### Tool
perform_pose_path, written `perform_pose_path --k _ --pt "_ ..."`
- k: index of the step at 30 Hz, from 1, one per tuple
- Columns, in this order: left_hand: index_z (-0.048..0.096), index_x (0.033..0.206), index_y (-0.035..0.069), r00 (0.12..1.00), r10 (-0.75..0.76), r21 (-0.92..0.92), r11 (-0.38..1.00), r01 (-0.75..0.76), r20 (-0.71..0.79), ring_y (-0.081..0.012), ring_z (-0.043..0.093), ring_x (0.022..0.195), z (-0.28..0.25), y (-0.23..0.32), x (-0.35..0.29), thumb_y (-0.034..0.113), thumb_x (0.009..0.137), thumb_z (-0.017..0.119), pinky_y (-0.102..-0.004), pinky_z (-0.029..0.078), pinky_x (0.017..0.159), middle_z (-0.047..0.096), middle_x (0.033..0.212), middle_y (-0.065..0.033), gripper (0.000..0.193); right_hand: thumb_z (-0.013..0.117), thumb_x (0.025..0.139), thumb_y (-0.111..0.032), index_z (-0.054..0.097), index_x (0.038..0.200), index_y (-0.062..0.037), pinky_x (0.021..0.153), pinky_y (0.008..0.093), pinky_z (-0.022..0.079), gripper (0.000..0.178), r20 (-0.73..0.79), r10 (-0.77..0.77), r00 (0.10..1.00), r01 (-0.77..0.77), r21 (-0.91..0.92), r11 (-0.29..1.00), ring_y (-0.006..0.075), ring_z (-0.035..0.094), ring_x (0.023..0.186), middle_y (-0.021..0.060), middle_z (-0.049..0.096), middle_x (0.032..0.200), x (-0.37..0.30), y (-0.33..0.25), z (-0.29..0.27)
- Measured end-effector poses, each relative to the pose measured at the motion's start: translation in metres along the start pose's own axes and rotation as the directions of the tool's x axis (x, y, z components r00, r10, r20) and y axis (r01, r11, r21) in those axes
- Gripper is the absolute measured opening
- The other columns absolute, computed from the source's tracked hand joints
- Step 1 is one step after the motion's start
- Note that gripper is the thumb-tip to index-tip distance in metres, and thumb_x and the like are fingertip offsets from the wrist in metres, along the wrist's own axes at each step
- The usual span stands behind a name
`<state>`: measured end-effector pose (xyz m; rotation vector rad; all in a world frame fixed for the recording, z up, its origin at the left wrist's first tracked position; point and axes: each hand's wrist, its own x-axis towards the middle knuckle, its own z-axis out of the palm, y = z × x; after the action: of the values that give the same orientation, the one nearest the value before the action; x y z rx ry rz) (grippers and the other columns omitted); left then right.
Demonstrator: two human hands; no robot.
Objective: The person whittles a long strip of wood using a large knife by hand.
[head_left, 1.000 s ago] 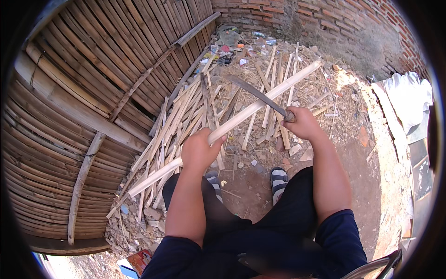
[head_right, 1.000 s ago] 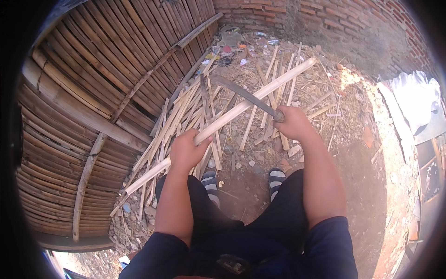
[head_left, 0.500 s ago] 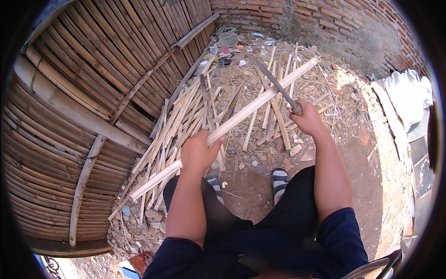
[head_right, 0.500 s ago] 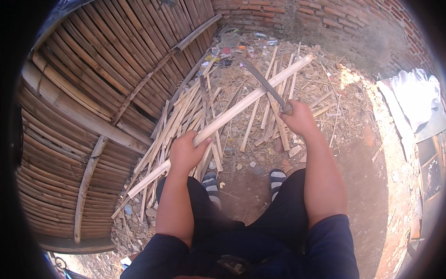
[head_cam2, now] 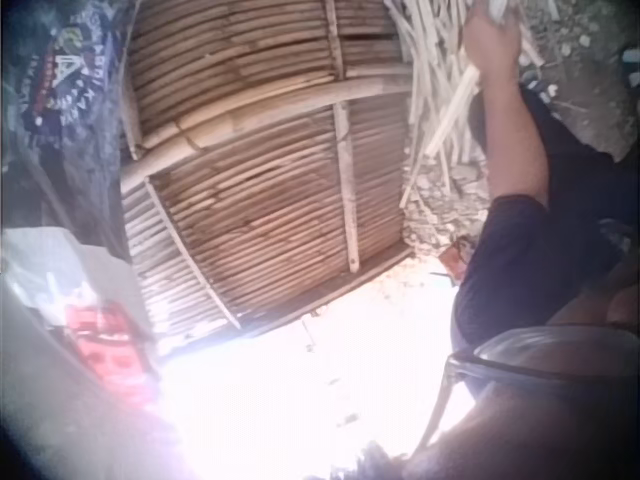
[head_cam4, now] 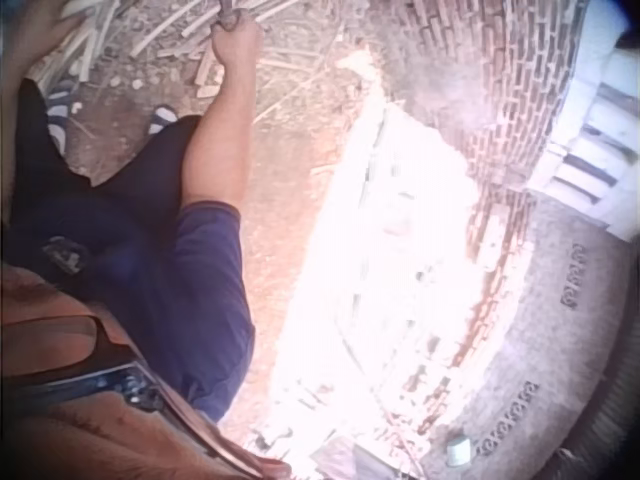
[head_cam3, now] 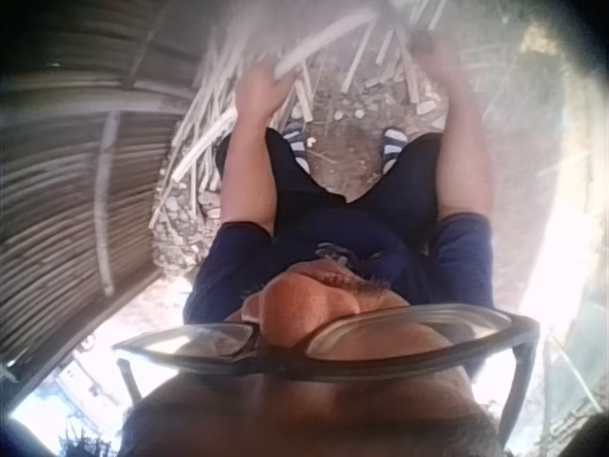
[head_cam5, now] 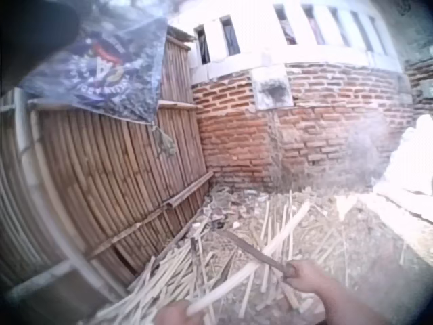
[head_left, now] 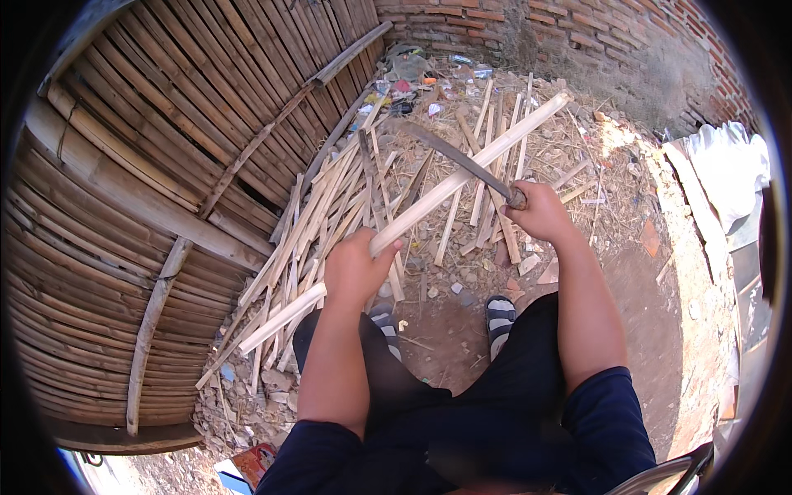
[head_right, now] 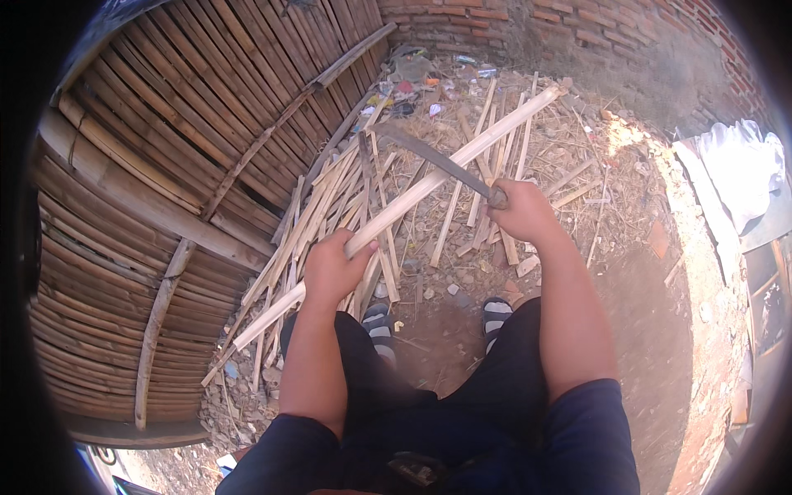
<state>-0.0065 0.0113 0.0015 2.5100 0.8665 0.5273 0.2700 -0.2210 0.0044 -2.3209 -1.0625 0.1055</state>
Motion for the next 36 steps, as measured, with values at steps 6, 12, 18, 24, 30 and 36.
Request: perform_pose_path --k 6,12,18,24,30,36 --pt "0.073 0.095 0.005 0.999 -0.014 0.063 0.998 0.011 0.04 -0.0411 0.074 0.079 -0.005 0.01 -0.001 0.054 0.091 0.08 -0.0516 0.057 0.071 0.074 0.082 -0.0188 0.049 0.084 0.087 -0.028 0.074 0.111 -0.0023 0.084 0.0488 0.056 0.037 -0.016 0.143 0.99 -0.142 0.068 0.988 0.0409 0.072 0.092 0.0236 0.074 0.096 -0.004 0.005 -0.007" --pt "0.073 0.093 0.005 0.998 -0.01 0.066 0.998 0.006 0.06 -0.0411 0.073 0.078 -0.001 0.004 0.0 0.053 0.091 0.081 -0.0516 0.056 0.071 0.074 0.08 -0.0189 0.048 0.086 0.084 -0.023 0.074 0.104 -0.0029 0.08 0.0491 0.055 0.031 0.269 -0.133 0.954 0.146 -0.029 0.989 0.0443 0.071 0.087 0.0228 0.073 0.09 -0.01 -0.027 0.007" --pt "0.074 0.096 0.006 1.0 0.008 0.034 0.999 -0.008 0.016 -0.0416 0.073 0.079 0.001 0.001 0.0 0.052 0.091 0.081 -0.0513 0.056 0.072 0.074 0.082 -0.0192 0.048 0.087 0.084 -0.024 0.073 0.103 -0.0015 0.079 0.0497 0.055 0.033 0.114 -0.161 0.98 0.157 0.041 0.987 0.0424 0.072 0.087 0.0216 0.074 0.09 -0.003 -0.011 0.009" --pt "0.074 0.097 0.005 1.0 -0.005 0.058 0.998 0.004 0.016 -0.0421 0.073 0.08 0.0 0.004 0.0 0.052 0.091 0.08 -0.052 0.057 0.073 0.075 0.085 -0.0195 0.048 0.084 0.086 -0.029 0.075 0.112 -0.003 0.087 0.0512 0.056 0.038 0.002 0.163 0.987 -0.163 0.059 0.985 0.0454 0.072 0.099 0.0257 0.075 0.1 -0.001 0.011 -0.008" --pt "0.073 0.096 0.006 0.998 -0.035 0.047 0.998 0.033 0.047 -0.042 0.073 0.08 -0.001 0.005 0.0 0.053 0.091 0.081 -0.0522 0.056 0.072 0.075 0.083 -0.0195 0.048 0.085 0.085 -0.028 0.075 0.112 -0.0036 0.087 0.0512 0.056 0.038 0.153 -0.01 0.988 0.013 -0.019 1.0 0.045 0.072 0.099 0.0249 0.075 0.1 -0.004 -0.007 0.002" --pt "0.075 0.099 0.006 0.998 -0.035 0.03 0.999 0.033 0.06 -0.042 0.074 0.08 -0.002 0.002 -0.001 0.053 0.09 0.081 -0.0515 0.056 0.072 0.075 0.082 -0.0196 0.048 0.087 0.084 -0.024 0.074 0.108 -0.0021 0.083 0.0489 0.055 0.035 0.256 -0.092 0.962 0.1 -0.019 0.995 0.043 0.072 0.092 0.0231 0.073 0.092 -0.005 -0.028 0.008"
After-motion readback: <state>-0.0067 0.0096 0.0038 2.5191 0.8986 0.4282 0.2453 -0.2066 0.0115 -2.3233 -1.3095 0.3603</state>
